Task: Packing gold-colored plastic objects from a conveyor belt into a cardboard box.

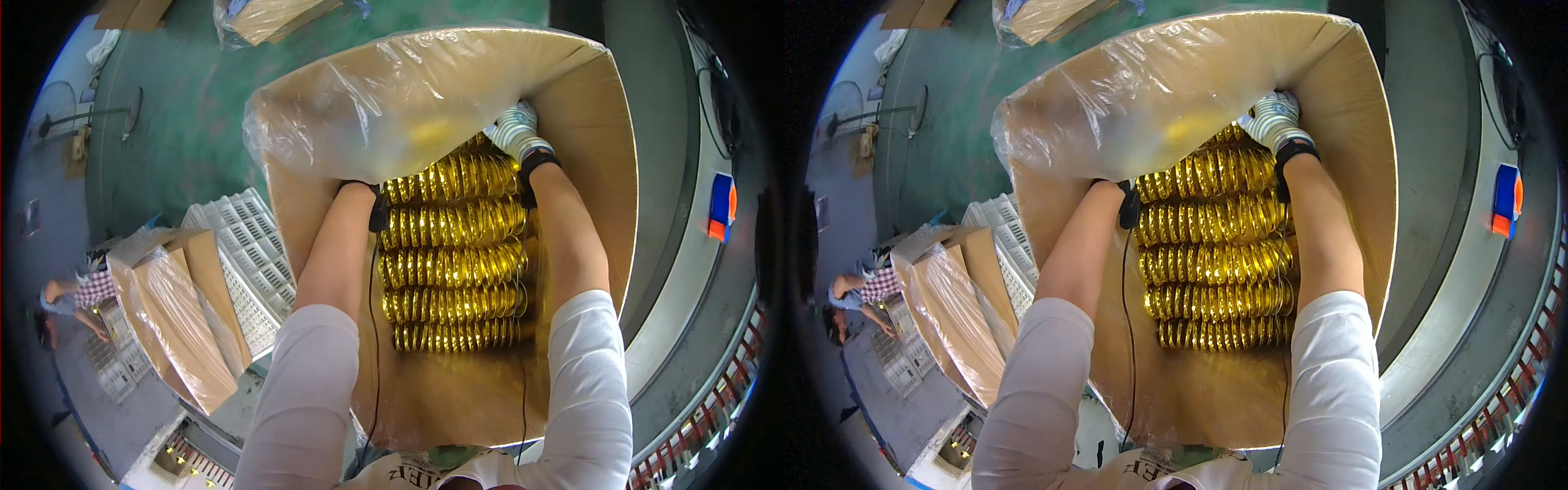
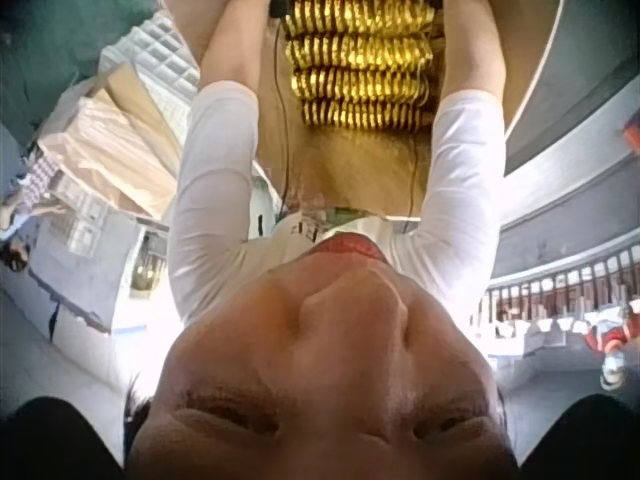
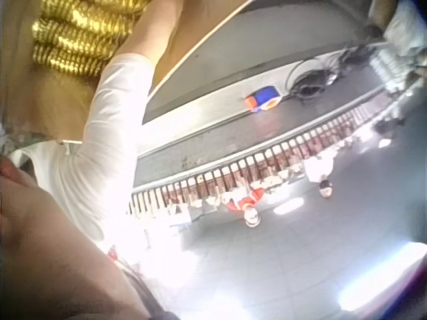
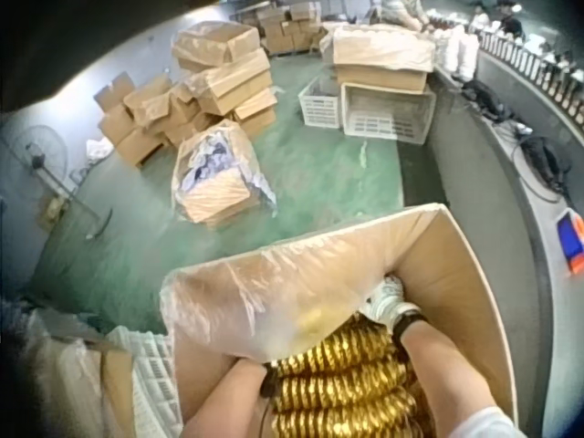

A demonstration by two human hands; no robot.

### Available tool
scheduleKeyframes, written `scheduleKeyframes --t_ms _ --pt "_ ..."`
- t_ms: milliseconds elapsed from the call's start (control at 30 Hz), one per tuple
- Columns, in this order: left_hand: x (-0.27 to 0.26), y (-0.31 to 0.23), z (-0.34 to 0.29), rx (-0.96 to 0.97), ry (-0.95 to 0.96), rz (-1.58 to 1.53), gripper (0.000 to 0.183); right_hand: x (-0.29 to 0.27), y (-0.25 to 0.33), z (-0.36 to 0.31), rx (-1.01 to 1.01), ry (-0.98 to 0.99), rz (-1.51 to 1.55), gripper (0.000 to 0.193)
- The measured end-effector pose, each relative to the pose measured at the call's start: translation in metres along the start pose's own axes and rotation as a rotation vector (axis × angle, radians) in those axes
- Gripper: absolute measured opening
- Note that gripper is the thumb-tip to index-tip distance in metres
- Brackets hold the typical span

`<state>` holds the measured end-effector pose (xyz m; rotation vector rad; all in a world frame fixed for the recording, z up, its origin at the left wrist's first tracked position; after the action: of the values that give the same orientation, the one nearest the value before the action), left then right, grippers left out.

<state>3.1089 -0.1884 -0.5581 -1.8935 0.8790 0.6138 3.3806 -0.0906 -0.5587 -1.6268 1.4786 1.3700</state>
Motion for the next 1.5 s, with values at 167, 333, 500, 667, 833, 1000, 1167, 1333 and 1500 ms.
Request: scheduleKeyframes --t_ms 167,333,500,667,833,1000,1167,1333,1500 --pt "-0.012 0.003 0.002 -0.002 -0.05 0.115 0.054 0.004 0.019 -0.015 -0.099 -0.266 -0.16 0.064" --pt "-0.016 0.002 -0.007 0.023 -0.078 0.235 0.053 0.009 0.01 -0.001 0.046 0.204 0.188 0.071" --pt "-0.013 -0.004 -0.019 0.079 -0.115 0.338 0.052 0.029 0.021 -0.05 -0.005 -0.456 -0.1 0.088" --pt "0.0 -0.039 -0.02 0.151 -0.241 0.501 0.043 0.009 -0.007 -0.04 0.092 -0.075 0.116 0.098" --pt "-0.008 -0.024 -0.061 -0.004 -0.023 0.094 0.07 0.036 0.032 -0.148 0.256 0.305 0.238 0.098" --pt "0.096 -0.005 -0.199 -0.129 0.173 0.665 0.101 0.068 0.045 -0.322 0.197 0.391 0.068 0.087" --pt "0.137 -0.028 -0.305 -0.275 0.395 0.486 0.097 0.089 0.074 -0.466 0.088 0.486 0.487 0.076" --pt "0.166 -0.094 -0.422 -0.036 0.626 0.277 0.082 -0.014 0.073 -0.585 0.053 -0.048 0.814 0.057" --pt "0.18 -0.154 -0.516 0.237 0.591 -0.093 0.069 -0.075 0.042 -0.771 0.114 -0.505 0.932 0.046"
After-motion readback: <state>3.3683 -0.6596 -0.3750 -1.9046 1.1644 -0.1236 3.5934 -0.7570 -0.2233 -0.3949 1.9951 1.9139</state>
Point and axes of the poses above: each hand's wrist, its own z-axis towards the middle knuckle, its own x-axis out of the palm, y = z × x, the point moved 8 cm from there along z, towards the middle knuckle, and after that the axes turned 6 degrees about -x, right-handed, at the moved point
